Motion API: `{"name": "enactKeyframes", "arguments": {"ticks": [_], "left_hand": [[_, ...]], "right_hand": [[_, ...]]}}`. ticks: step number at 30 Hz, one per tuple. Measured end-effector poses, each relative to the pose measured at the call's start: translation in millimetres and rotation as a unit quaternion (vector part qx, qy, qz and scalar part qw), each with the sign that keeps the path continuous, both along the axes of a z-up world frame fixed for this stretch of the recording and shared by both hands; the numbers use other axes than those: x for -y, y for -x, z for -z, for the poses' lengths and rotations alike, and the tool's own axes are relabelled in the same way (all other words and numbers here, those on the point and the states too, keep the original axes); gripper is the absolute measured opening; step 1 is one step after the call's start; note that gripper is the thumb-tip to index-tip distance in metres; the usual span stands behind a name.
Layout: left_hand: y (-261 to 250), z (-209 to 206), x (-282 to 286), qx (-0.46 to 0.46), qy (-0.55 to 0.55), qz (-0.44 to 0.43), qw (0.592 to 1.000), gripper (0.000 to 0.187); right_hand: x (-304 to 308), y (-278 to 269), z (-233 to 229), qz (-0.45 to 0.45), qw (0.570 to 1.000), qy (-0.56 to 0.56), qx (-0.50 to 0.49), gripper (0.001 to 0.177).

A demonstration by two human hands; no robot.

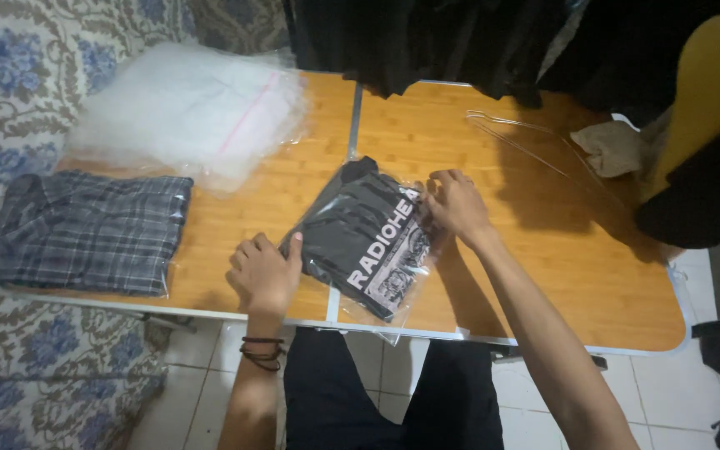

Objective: Taking a t-shirt from a rack, folding it, and placing it into a plastic bag.

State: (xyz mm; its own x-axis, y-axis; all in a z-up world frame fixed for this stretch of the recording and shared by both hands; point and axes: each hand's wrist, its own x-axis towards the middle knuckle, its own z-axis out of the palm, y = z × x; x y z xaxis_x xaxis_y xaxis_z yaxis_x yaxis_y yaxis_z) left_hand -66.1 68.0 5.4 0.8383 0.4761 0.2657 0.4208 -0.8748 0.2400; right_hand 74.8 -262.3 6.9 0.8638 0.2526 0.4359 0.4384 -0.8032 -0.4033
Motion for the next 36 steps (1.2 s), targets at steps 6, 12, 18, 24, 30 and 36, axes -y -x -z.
{"name": "enactKeyframes", "arguments": {"ticks": [6,12,18,24,30,36], "left_hand": [[10.2,-27.6,5.0,-0.064,0.133,0.018,0.989,0.069],[4.1,-22.7,-8.0,0.021,0.254,0.057,0.965,0.048],[-28.0,53.8,-46.0,0.252,0.561,0.194,0.764,0.03],[-2.3,1.7,-103.5,0.283,0.501,0.126,0.808,0.031],[15.3,-33.9,-193.0,0.344,0.483,0.144,0.792,0.027],[46.1,-81.9,-260.1,0.364,0.499,0.078,0.782,0.028]], "right_hand": [[-25.7,-15.9,3.6,-0.014,0.989,0.062,-0.137,0.047],[-30.1,-26.4,7.0,-0.015,0.973,0.066,-0.219,0.049],[-65.0,-17.6,-9.6,-0.029,0.974,0.025,-0.224,0.033],[-137.9,-23.8,-50.0,-0.122,0.952,-0.135,-0.245,0.029],[-241.9,-63.6,-72.1,-0.161,0.979,-0.045,-0.117,0.035],[-358.2,-87.0,-83.7,-0.245,0.951,-0.109,-0.154,0.034]]}}
